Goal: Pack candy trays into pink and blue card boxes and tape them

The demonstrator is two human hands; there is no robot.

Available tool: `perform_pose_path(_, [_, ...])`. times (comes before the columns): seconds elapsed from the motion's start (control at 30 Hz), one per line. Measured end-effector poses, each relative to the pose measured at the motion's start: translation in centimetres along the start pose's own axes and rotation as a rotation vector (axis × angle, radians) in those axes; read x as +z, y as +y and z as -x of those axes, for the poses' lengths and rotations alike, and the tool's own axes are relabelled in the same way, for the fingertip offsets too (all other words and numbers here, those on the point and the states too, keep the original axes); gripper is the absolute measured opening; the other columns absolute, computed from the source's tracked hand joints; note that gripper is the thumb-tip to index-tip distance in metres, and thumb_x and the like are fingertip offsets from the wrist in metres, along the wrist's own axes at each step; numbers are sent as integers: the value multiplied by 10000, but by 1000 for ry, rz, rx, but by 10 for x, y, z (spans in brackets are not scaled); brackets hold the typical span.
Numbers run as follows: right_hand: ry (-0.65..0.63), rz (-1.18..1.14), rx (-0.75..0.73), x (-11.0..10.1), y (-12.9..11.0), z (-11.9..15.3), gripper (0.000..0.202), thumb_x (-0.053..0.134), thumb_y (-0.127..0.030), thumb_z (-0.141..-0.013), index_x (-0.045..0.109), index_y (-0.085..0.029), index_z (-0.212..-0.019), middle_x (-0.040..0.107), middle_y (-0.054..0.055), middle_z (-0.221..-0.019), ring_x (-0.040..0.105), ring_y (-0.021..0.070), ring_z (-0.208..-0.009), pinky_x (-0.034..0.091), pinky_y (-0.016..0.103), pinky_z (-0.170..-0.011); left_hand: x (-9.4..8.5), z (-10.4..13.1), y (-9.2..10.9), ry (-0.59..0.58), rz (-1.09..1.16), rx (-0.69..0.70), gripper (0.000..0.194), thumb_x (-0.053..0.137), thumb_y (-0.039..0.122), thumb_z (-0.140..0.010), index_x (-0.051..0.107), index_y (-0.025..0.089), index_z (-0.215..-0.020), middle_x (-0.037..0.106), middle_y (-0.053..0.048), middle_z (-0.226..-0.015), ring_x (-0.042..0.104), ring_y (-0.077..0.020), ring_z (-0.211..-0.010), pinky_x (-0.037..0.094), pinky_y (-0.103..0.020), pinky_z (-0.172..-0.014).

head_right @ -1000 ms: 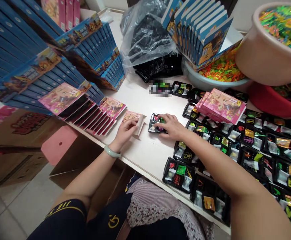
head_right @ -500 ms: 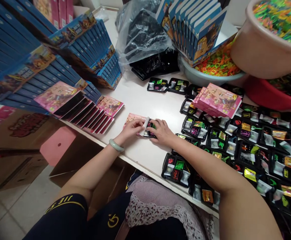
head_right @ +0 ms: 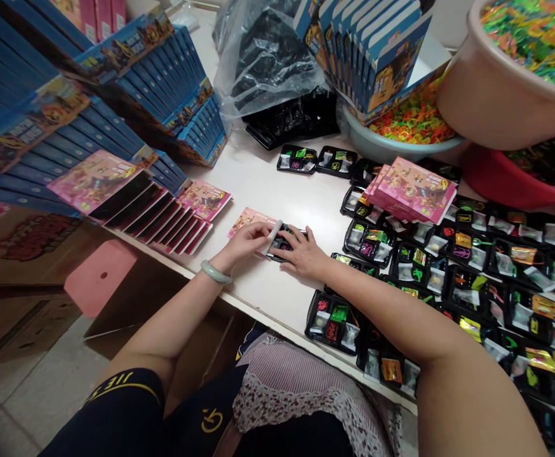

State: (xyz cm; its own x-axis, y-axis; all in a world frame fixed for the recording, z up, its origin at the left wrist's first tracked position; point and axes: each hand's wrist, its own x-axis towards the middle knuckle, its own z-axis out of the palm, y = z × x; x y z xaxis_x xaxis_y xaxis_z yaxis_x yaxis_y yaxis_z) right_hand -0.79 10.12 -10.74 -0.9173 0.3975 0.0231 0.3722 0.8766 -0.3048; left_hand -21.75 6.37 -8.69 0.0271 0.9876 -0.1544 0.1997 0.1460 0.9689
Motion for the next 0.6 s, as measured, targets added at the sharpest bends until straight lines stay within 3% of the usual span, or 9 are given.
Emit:
perform_pose_path(0.2, [-23,-25,36,2,-2,1,449,547,-390,-928,514,-354,-1374,320,117,-1533,188,392,-1426,181,714,-1062,-2,0,2,-38,-25,-27,143,621,258,-685,526,151,-674,628,-18,-810,522,-87,-575,430,-199,-488])
perform_pose_path(0.43, [82,-138,46,14,4,2,510,580,-380,-889,456,-190,-1346,383,183,-1462,213,355,-1422,140,669,-1111,18,3,3,40,-144,98,129,609,261,-733,544,155,-696,568,-17,-819,501,-96,-652,440,-201,-554])
perform_pose_path(0.6, [134,-204,51,13,9,3,484,597,-406,-868,475,-176,-1277,444,174,-1373,304,328,-1364,158,626,-1124,30,5,0,68,-182,146,127,578,262,-785,531,168,-715,518,-4,-752,485,-120,-674,428,-223,-576])
